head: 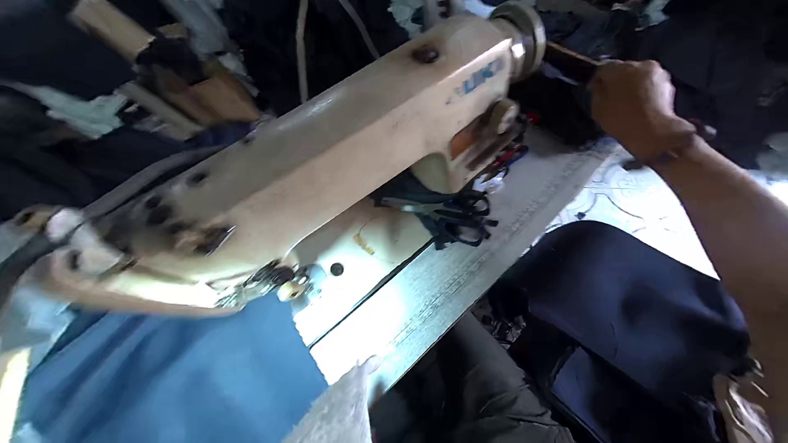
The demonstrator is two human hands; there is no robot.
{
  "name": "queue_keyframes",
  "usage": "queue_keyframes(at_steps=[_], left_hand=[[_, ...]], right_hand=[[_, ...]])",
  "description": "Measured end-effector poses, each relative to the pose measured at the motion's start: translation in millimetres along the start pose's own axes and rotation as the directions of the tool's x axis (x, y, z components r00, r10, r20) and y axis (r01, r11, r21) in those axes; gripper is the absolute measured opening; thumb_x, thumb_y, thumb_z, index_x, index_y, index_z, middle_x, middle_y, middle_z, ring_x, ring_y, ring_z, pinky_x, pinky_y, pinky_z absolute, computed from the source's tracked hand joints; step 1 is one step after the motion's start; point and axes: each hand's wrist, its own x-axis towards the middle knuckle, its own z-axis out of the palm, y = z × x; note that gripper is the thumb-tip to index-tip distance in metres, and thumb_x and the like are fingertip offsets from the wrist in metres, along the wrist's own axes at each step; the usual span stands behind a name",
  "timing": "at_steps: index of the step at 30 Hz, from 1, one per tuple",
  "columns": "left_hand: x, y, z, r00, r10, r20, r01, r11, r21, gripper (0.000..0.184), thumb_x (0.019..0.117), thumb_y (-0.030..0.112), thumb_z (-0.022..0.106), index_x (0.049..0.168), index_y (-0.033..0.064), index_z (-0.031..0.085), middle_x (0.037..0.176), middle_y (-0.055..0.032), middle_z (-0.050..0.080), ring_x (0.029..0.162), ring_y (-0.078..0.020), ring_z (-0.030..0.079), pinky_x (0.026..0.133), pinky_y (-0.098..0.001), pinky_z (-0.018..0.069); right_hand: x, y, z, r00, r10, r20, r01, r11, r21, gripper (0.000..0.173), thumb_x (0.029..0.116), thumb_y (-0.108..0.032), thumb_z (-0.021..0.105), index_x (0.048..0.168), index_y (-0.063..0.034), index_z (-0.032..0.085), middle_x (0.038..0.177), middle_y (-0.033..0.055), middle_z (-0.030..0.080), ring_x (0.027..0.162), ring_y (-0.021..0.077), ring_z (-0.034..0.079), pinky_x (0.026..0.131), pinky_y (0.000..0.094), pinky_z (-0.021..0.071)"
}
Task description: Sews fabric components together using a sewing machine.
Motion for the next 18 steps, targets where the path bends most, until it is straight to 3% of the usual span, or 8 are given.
queue_keyframes(at_steps=[3, 6, 7, 9, 11, 14, 16, 18], left_hand=[[-17.3, -29.8, 23.8, 0.976, -0.043, 0.216, 0.154, 0.834, -0.529, 0.034, 0.1087, 0.023, 0.049, 0.127, 0.0018, 0.068, 0.125, -0.0067, 0.073, 0.117, -0.0087, 0.068, 0.101, -0.0243, 0.0544], [-9.7, -21.1, 53.7, 0.874, -0.131, 0.467, 0.484, 0.174, -0.857, 0.092, 0.0937, 0.056, 0.065, 0.154, -0.0038, 0.03, 0.149, -0.0098, 0.055, 0.134, -0.0195, 0.058, 0.108, -0.0378, 0.0515], [-5.9, -18.0, 56.1, 0.846, -0.211, 0.489, 0.497, -0.021, -0.868, 0.096, 0.0898, 0.053, 0.071, 0.154, 0.0, 0.024, 0.144, -0.007, 0.057, 0.129, -0.0174, 0.06, 0.106, -0.0359, 0.0517], [-3.0, -16.6, 49.6, 0.764, -0.459, 0.453, 0.376, -0.253, -0.891, 0.068, 0.0962, 0.028, 0.07, 0.147, 0.0043, 0.033, 0.131, -0.0125, 0.068, 0.114, -0.0228, 0.07, 0.097, -0.0363, 0.0579], [-6.1, -18.3, 34.1, 0.659, -0.662, 0.356, 0.274, -0.229, -0.934, 0.031, 0.1049, 0.009, 0.05, 0.135, 0.0025, 0.045, 0.105, -0.0135, 0.076, 0.092, -0.0237, 0.077, 0.084, -0.0363, 0.0637], [-28.7, -29.1, 12.2, 0.709, -0.678, 0.194, 0.231, -0.036, -0.972, 0.021, 0.1092, 0.01, 0.039, 0.114, 0.0052, 0.059, 0.098, -0.0082, 0.077, 0.089, -0.0177, 0.076, 0.084, -0.0349, 0.0636], [-35.6, -36.4, -2.5, 0.765, -0.637, 0.097, 0.226, 0.124, -0.966, 0.02, 0.107, 0.012, 0.047, 0.109, 0.0089, 0.067, 0.098, -0.0028, 0.076, 0.09, -0.0134, 0.075, 0.083, -0.0337, 0.0636], [-32.1, -50.6, -21.6, 0.795, -0.607, -0.004, 0.254, 0.339, -0.906, 0.017, 0.1031, 0.011, 0.054, 0.105, 0.0108, 0.071, 0.094, 0.0009, 0.075, 0.086, -0.0092, 0.073, 0.081, -0.0309, 0.0627]], right_hand=[[-97.5, -48.7, 0.0, 0.913, -0.407, -0.036, 0.408, 0.907, 0.102, 0.032, 0.1054, -0.017, 0.047, 0.108, 0.0089, 0.066, 0.093, 0.0359, 0.065, 0.085, 0.0579, 0.064, 0.067, 0.0736, 0.0457], [-215.8, -91.4, 36.4, 0.573, -0.803, -0.162, 0.798, 0.502, 0.334, 0.025, 0.0996, -0.017, 0.054, 0.098, -0.0018, 0.074, 0.072, 0.0128, 0.067, 0.059, 0.0247, 0.064, 0.051, 0.0419, 0.0518], [-249.0, -101.5, 47.8, 0.433, -0.878, -0.204, 0.866, 0.343, 0.364, 0.023, 0.1016, -0.017, 0.054, 0.098, -0.0055, 0.074, 0.068, 0.0099, 0.065, 0.056, 0.0232, 0.062, 0.049, 0.0389, 0.0503], [-289.6, -116.8, 62.3, 0.194, -0.951, -0.242, 0.909, 0.081, 0.409, 0.021, 0.1032, -0.014, 0.05, 0.097, -0.0095, 0.07, 0.061, 0.004, 0.052, 0.051, 0.0209, 0.05, 0.048, 0.0339, 0.0405], [-301.3, -126.5, 73.4, 0.11, -0.963, -0.244, 0.863, -0.029, 0.504, 0.027, 0.1059, -0.026, 0.05, 0.096, -0.0132, 0.072, 0.063, 0.0014, 0.051, 0.055, 0.0185, 0.048, 0.052, 0.0313, 0.0382], [-304.7, -141.9, 90.0, 0.37, -0.912, -0.175, 0.603, 0.092, 0.792, 0.043, 0.1005, -0.057, 0.055, 0.12, -0.021, 0.068, 0.109, 0.0013, 0.062, 0.103, 0.0088, 0.06, 0.09, 0.0245, 0.0489], [-317.0, -161.4, 106.0, 0.472, -0.878, -0.08, 0.347, 0.101, 0.932, 0.064, 0.0968, -0.053, 0.064, 0.145, -0.0137, 0.05, 0.135, 0.0001, 0.058, 0.124, 0.003, 0.055, 0.103, 0.0231, 0.0484], [-340.2, -183.3, 118.9, 0.48, -0.877, 0.01, 0.112, 0.072, 0.991, 0.073, 0.095, -0.031, 0.072, 0.151, 0.0016, 0.037, 0.124, 0.0019, 0.068, 0.112, -0.0007, 0.064, 0.096, 0.0212, 0.055]])
